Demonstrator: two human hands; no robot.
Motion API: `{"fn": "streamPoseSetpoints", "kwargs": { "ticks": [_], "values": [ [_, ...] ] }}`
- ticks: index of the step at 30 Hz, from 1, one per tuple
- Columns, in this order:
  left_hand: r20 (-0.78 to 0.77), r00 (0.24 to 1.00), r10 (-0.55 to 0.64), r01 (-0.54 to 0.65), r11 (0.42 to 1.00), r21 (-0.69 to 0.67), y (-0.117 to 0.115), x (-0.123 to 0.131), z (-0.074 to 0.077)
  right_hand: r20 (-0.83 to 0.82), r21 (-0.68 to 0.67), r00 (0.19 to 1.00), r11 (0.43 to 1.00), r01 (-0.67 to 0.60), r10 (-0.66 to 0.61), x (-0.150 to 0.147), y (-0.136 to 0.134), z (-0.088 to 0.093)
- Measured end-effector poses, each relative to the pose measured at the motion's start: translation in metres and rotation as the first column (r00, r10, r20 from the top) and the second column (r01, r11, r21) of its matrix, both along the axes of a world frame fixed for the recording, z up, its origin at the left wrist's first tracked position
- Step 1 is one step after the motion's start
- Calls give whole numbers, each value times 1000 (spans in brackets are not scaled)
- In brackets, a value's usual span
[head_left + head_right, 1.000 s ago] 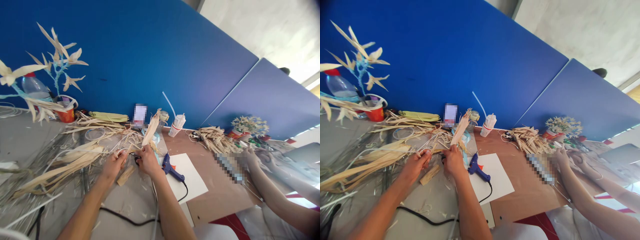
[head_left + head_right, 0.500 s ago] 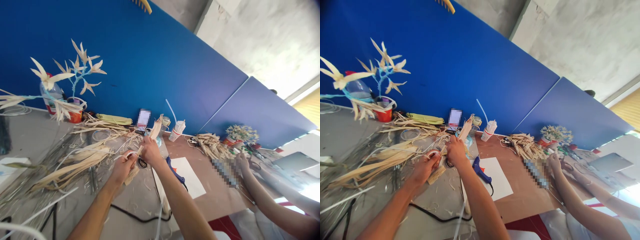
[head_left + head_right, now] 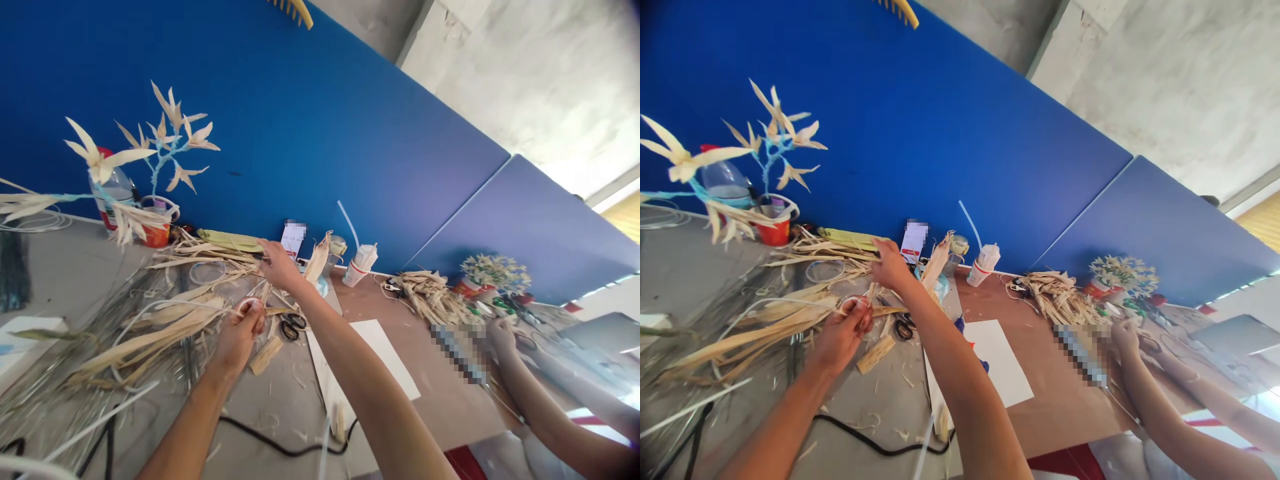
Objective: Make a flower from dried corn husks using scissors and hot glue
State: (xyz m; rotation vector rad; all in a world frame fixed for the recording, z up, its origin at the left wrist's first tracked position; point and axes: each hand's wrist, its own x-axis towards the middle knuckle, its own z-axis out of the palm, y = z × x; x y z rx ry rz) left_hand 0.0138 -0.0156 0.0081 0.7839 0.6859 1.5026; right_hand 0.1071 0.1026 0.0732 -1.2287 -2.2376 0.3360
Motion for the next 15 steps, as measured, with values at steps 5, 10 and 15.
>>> {"fn": "streamPoseSetpoints", "kwargs": {
  "ticks": [5,10,15],
  "values": [
    [-214,973,87,-108,990,-89,8,5,-15,-59,-231,962,941,248,-268,78,-54,-14],
    [-495,866,73,-97,995,-24,8,4,-24,334,-245,900,896,371,-281,96,-102,-44],
    [-610,787,89,-120,993,-10,8,2,-27,509,-130,814,910,394,-280,68,-106,-61]
  ]
}}
